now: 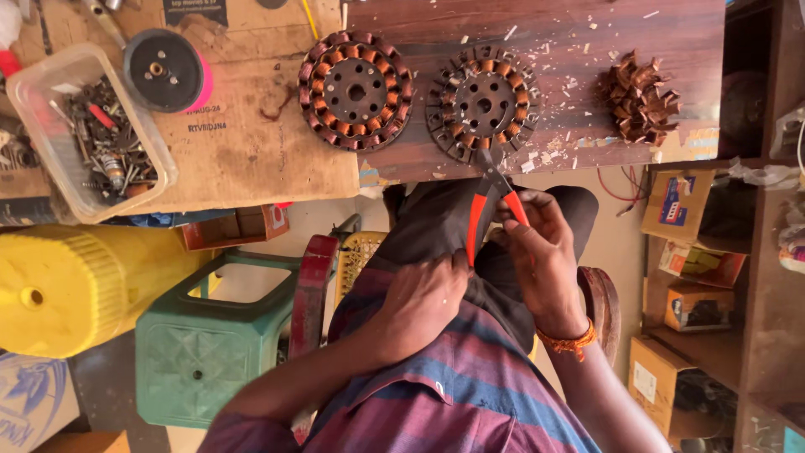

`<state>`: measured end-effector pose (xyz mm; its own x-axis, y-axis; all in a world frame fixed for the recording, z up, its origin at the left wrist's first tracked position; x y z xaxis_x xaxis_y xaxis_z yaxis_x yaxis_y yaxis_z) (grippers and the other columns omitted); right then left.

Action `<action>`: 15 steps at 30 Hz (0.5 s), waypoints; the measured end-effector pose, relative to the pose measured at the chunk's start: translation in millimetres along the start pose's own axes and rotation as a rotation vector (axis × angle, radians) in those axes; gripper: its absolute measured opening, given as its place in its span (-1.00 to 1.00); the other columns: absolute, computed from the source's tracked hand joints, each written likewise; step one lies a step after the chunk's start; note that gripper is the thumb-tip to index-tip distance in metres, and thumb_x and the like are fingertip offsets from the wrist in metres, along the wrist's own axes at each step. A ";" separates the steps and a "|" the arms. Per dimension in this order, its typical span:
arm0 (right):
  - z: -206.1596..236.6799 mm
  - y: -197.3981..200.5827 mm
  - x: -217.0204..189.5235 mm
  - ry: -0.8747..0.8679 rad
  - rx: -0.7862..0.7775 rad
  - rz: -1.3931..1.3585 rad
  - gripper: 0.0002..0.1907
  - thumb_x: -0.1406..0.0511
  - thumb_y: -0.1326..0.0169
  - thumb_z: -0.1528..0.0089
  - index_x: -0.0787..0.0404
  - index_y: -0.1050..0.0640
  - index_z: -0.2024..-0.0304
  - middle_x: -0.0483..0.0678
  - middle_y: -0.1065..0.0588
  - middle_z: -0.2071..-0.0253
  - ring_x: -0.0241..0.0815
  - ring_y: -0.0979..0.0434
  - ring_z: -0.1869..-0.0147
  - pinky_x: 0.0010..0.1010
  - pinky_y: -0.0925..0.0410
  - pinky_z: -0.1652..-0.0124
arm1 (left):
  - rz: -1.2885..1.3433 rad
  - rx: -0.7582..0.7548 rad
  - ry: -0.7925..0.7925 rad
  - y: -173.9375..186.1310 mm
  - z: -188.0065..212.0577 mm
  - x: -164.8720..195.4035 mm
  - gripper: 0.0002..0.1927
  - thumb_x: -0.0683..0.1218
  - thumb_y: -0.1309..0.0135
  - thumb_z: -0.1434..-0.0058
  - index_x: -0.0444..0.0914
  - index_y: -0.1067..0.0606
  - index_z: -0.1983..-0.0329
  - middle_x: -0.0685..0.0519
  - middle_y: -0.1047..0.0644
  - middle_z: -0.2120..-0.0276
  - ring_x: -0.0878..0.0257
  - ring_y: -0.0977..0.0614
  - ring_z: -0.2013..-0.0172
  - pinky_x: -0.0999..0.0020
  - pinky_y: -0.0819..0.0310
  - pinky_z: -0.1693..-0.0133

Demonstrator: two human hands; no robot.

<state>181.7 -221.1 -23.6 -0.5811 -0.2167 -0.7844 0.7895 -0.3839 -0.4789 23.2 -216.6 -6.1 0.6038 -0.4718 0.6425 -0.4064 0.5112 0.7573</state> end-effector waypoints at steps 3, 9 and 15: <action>-1.4 -0.8 24.1 -0.352 0.022 -0.071 -0.56 0.23 0.07 -0.36 0.24 -0.37 -0.27 0.01 -0.47 -0.13 -0.16 -0.50 -0.17 -0.12 -0.40 -0.11 | -0.182 -0.011 -0.020 -6.5 -3.6 6.0 -0.91 -0.22 0.03 -0.24 -0.35 -0.47 0.28 -0.16 -0.56 0.50 0.00 -0.67 0.51 0.14 -0.56 0.52; 2.5 2.2 53.3 -0.661 -0.329 -0.132 -0.33 -0.07 0.22 -0.35 0.32 -0.42 -0.23 0.14 -0.51 -0.15 -0.03 -0.50 -0.26 -0.13 -0.32 -0.23 | -0.198 -0.254 -0.094 5.0 -18.3 20.5 -0.83 -0.05 -0.03 -0.29 -0.24 -0.53 0.30 -0.08 -0.59 0.47 0.06 -0.67 0.45 0.13 -0.52 0.47; 8.2 2.0 66.5 -0.525 -0.289 -0.330 -0.52 0.04 0.08 -0.46 0.30 -0.45 -0.16 0.12 -0.48 -0.04 0.01 -0.49 -0.10 -0.08 -0.37 -0.11 | 0.025 0.385 -0.259 128.7 -93.3 22.9 -0.59 0.12 -0.06 -0.39 -0.20 -0.51 -0.16 0.00 -0.60 0.36 0.13 -0.67 0.39 0.14 -0.48 0.41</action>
<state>143.0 -243.6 -73.4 -0.7617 -0.5639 -0.3191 0.5330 -0.2653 -0.8035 48.6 -94.6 95.2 0.4187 -0.6517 0.6324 -0.6734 0.2444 0.6977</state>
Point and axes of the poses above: each hand's wrist, its own z-axis away from the middle knuckle, its own y-axis out of the back of the hand, x = y × z, the point moved 7 cm from there along -z, towards the middle knuckle
